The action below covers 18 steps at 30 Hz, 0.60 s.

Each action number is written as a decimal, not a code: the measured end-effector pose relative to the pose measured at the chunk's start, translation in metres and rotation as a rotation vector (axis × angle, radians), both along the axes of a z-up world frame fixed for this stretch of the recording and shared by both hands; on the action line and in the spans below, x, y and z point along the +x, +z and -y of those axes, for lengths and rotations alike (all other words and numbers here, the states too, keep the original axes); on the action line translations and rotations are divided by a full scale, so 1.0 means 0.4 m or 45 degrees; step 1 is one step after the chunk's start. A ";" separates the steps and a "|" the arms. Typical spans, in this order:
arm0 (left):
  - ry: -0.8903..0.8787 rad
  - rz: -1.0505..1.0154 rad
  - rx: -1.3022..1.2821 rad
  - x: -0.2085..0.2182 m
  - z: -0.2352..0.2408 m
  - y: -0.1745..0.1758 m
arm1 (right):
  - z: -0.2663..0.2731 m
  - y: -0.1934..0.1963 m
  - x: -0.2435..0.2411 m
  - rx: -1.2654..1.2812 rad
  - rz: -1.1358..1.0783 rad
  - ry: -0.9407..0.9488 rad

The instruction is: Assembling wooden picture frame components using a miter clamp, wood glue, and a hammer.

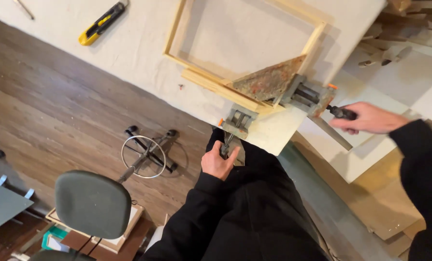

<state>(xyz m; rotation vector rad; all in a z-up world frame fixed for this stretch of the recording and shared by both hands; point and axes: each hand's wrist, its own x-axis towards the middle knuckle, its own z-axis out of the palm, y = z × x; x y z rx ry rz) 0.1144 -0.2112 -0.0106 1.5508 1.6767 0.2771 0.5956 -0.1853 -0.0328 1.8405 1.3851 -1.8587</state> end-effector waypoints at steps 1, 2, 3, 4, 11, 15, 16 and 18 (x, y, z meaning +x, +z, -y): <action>0.012 -0.059 -0.058 0.001 -0.002 -0.007 | 0.009 -0.005 -0.021 -0.062 0.047 -0.013; 0.024 -0.119 -0.116 0.003 -0.003 -0.014 | 0.018 -0.009 -0.041 -0.126 0.093 -0.025; 0.011 -0.123 -0.119 -0.004 0.017 -0.040 | 0.023 0.017 -0.071 -0.130 0.089 -0.038; 0.009 -0.066 -0.106 -0.013 0.036 -0.066 | 0.027 0.044 -0.102 0.009 0.170 -0.059; 0.191 1.051 -1.106 -0.062 0.027 -0.132 | 0.110 0.031 -0.146 0.902 0.869 0.220; 0.326 1.228 -1.440 -0.090 0.009 -0.112 | 0.084 0.119 -0.120 1.156 0.637 0.069; 0.331 1.098 -1.123 -0.078 0.009 -0.073 | 0.099 0.091 -0.070 0.842 0.257 -0.256; 0.316 0.951 -0.806 -0.084 0.029 -0.020 | 0.128 0.039 -0.019 0.510 -0.126 -0.575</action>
